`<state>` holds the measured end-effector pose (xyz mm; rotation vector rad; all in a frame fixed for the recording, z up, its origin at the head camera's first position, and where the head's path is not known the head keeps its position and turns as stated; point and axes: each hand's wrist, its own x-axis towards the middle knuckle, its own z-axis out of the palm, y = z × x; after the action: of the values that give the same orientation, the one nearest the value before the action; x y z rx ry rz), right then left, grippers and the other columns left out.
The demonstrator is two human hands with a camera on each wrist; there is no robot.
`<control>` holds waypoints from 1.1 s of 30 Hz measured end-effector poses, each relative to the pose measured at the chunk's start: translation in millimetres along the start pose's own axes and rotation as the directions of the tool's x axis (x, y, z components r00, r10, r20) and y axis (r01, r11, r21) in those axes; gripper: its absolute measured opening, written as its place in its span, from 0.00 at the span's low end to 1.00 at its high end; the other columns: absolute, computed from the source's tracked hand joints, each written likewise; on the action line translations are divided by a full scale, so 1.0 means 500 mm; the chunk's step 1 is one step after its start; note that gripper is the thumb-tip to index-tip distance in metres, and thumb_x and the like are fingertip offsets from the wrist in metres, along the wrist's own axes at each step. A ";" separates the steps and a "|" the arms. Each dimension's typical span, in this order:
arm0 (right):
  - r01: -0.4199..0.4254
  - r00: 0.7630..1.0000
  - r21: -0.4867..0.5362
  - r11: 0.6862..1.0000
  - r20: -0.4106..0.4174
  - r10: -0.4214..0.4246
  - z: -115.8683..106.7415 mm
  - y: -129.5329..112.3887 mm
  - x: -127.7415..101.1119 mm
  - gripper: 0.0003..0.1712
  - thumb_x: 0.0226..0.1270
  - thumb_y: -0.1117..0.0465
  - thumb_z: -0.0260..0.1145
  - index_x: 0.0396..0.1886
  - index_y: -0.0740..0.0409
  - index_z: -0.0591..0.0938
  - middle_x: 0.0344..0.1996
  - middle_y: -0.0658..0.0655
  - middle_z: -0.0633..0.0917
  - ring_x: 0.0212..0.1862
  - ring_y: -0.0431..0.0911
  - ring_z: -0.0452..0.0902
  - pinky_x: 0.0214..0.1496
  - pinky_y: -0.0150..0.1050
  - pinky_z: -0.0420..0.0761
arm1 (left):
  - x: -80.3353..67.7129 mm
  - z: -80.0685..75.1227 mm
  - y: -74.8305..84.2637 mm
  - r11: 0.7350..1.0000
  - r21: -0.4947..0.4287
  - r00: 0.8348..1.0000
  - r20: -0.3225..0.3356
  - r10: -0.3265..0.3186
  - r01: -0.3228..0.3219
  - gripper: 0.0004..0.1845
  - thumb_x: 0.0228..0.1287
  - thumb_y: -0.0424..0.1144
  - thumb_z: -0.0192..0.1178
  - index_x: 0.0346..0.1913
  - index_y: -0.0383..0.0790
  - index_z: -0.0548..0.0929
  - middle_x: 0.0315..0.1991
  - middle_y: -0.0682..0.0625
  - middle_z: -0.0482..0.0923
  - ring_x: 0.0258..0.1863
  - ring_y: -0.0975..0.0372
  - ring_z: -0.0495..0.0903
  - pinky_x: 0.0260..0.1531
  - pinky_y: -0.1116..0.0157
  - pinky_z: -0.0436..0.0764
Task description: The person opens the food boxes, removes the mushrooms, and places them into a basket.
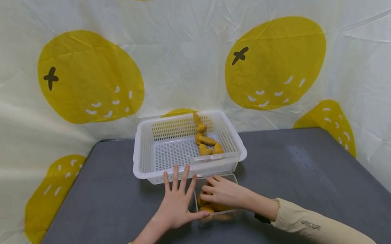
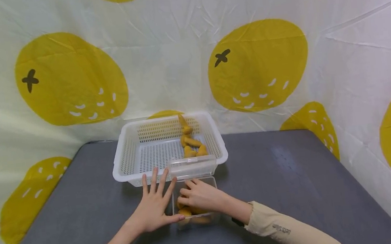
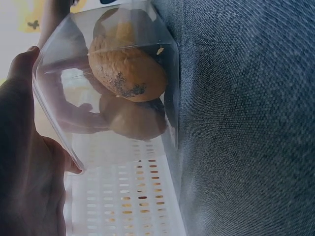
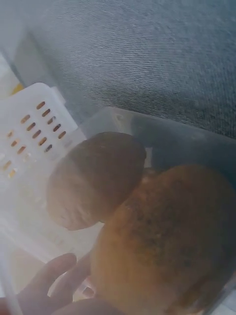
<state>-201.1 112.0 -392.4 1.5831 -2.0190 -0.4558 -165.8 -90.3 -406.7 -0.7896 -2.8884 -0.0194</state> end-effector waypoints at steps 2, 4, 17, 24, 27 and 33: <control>0.001 1.000 -0.009 1.000 -0.008 -0.001 -0.003 0.004 -0.005 0.08 0.61 0.50 0.58 0.39 0.42 0.75 0.36 0.43 0.77 0.35 0.41 0.69 0.41 0.34 0.72 | 0.000 0.001 0.001 1.000 0.002 1.000 -0.007 0.000 0.000 0.55 0.43 0.80 0.35 0.70 0.50 0.41 0.71 0.45 0.23 0.68 0.45 0.22 0.59 0.36 0.36; 0.005 1.000 -0.023 1.000 -0.027 -0.006 -0.005 0.009 -0.012 0.06 0.66 0.55 0.53 0.40 0.44 0.74 0.36 0.43 0.77 0.36 0.41 0.69 0.41 0.34 0.72 | 0.000 0.002 0.001 1.000 0.012 1.000 -0.019 0.001 -0.001 0.55 0.43 0.80 0.35 0.71 0.50 0.42 0.71 0.44 0.26 0.68 0.45 0.23 0.59 0.36 0.37; 0.047 0.967 -0.072 0.996 -0.245 -0.064 -0.020 0.031 -0.027 0.21 0.73 0.65 0.35 0.42 0.46 0.75 0.34 0.45 0.78 0.38 0.42 0.72 0.40 0.35 0.72 | -0.002 0.002 0.003 1.000 -0.002 1.000 -0.031 0.002 -0.002 0.55 0.43 0.80 0.39 0.71 0.49 0.44 0.71 0.42 0.31 0.69 0.44 0.25 0.59 0.36 0.36; 0.038 0.943 -0.080 0.996 -0.326 -0.062 -0.026 0.041 -0.028 0.23 0.73 0.67 0.33 0.39 0.48 0.77 0.34 0.46 0.78 0.36 0.44 0.73 0.38 0.38 0.73 | -0.001 0.003 0.003 1.000 0.010 0.999 -0.040 0.008 -0.008 0.55 0.43 0.79 0.39 0.70 0.49 0.45 0.71 0.42 0.31 0.69 0.44 0.26 0.59 0.36 0.37; 0.029 0.940 -0.084 0.996 -0.338 -0.056 -0.045 0.054 -0.027 0.22 0.73 0.67 0.34 0.40 0.49 0.76 0.34 0.48 0.77 0.38 0.45 0.74 0.39 0.39 0.73 | -0.001 0.004 0.003 1.000 0.019 1.000 -0.031 0.002 -0.002 0.55 0.43 0.80 0.37 0.71 0.49 0.44 0.71 0.43 0.29 0.68 0.44 0.25 0.59 0.36 0.38; -0.003 0.939 -0.087 0.996 -0.344 -0.027 -0.083 0.081 -0.034 0.19 0.73 0.66 0.35 0.41 0.51 0.75 0.37 0.49 0.78 0.40 0.46 0.73 0.40 0.40 0.75 | 0.001 0.006 0.002 1.000 0.013 0.999 -0.035 0.001 -0.001 0.55 0.43 0.80 0.37 0.70 0.49 0.44 0.71 0.43 0.28 0.69 0.43 0.26 0.59 0.36 0.37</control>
<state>-205.2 141.1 -339.7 1.5045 -1.7023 -0.2446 -166.2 -89.1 -409.8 -0.7802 -2.8524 -0.0137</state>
